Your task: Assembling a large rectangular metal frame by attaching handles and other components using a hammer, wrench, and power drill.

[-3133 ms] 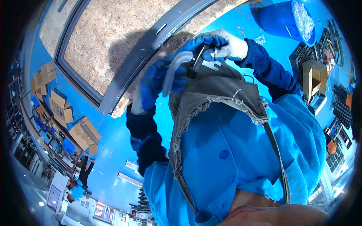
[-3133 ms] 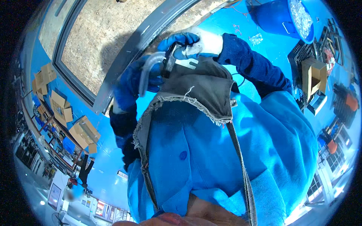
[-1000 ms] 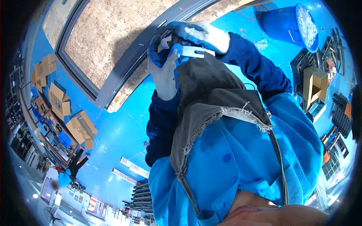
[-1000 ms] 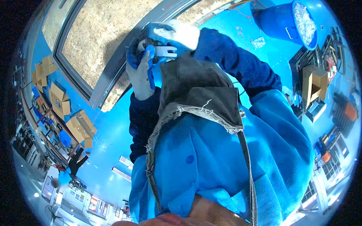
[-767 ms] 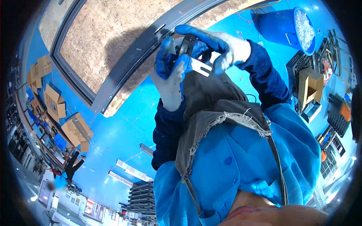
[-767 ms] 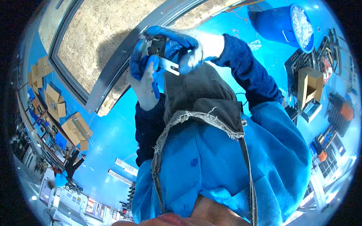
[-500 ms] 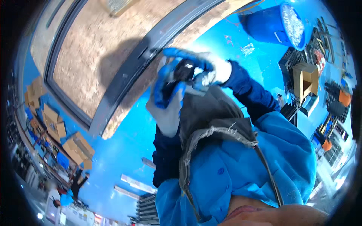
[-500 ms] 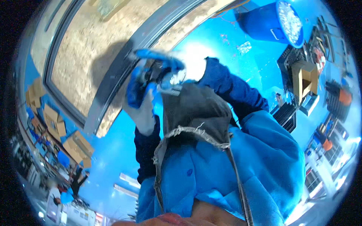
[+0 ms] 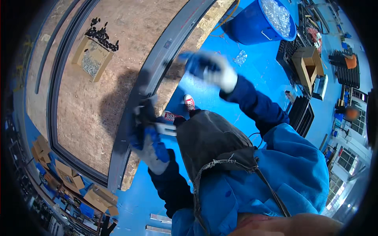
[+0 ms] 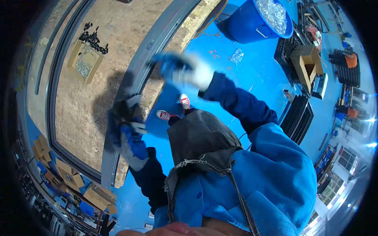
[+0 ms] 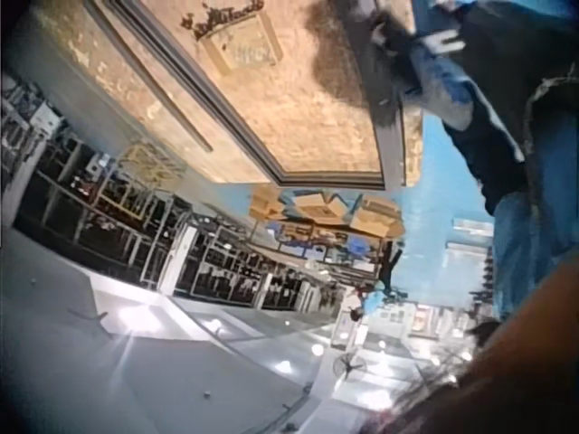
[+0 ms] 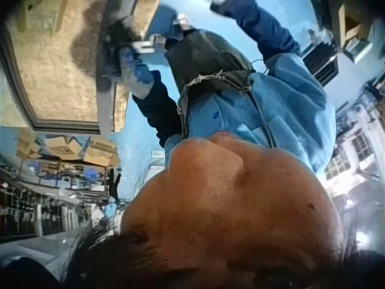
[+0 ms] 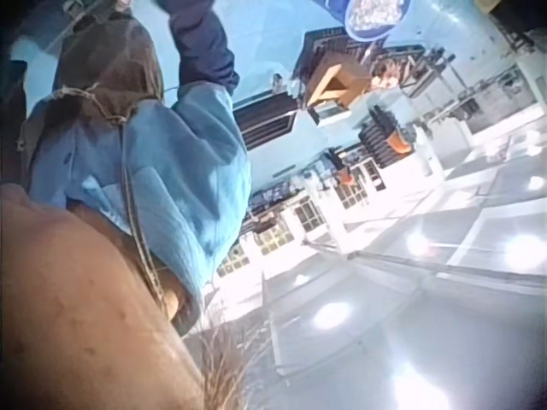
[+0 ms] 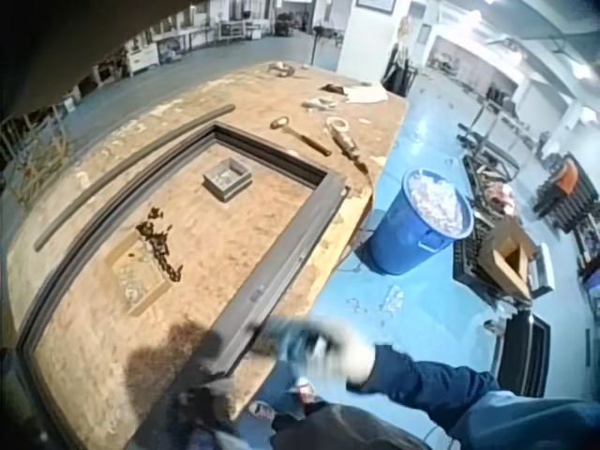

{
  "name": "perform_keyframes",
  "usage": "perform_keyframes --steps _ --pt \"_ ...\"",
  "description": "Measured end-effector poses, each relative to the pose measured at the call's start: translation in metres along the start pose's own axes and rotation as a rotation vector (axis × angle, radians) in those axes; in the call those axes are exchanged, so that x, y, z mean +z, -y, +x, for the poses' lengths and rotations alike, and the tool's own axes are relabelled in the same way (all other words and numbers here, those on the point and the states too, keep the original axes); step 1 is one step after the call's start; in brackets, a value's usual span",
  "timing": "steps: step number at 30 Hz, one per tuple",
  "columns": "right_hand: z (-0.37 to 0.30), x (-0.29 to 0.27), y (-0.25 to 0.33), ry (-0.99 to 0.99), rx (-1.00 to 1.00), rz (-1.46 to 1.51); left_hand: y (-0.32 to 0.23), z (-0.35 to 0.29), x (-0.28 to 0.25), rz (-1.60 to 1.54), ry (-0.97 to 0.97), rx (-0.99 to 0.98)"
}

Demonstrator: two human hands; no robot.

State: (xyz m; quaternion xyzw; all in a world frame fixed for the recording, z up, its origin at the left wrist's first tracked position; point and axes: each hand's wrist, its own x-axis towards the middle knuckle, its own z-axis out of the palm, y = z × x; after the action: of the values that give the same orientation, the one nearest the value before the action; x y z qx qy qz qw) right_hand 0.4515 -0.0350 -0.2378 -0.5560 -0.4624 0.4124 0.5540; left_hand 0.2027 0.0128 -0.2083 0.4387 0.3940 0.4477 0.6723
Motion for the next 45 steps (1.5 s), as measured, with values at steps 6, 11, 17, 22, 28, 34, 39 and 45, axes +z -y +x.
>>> perform_keyframes --steps 6,11,17,22,28,34,39,45 --pt "0.063 -0.092 -0.133 -0.709 0.093 -1.002 -0.023 0.032 -0.067 0.528 -0.242 0.386" --pt "0.085 -0.074 -0.138 -0.723 -0.168 -0.936 -0.034 0.051 -0.109 0.696 -0.346 0.324" --pt "0.108 -0.119 -0.202 -0.858 -0.024 -0.199 0.0 0.064 -0.13 0.327 -0.19 0.484" --pt "0.111 -0.064 -0.17 -0.967 -0.106 0.035 0.026 0.065 -0.14 0.415 -0.19 0.494" --pt "0.107 -0.102 -0.193 -0.968 -0.167 -0.246 0.043 0.071 -0.152 0.531 -0.092 0.595" --pt "0.111 -0.088 -0.189 -0.963 -0.145 -0.318 0.041 0.077 -0.152 0.627 -0.014 0.704" --pt "0.115 -0.144 -0.198 -0.969 -0.125 0.546 0.049 0.082 -0.151 0.657 0.037 0.787" --pt "0.109 -0.181 -0.219 -0.862 -0.158 0.875 0.044 0.069 -0.153 0.937 0.019 0.769"
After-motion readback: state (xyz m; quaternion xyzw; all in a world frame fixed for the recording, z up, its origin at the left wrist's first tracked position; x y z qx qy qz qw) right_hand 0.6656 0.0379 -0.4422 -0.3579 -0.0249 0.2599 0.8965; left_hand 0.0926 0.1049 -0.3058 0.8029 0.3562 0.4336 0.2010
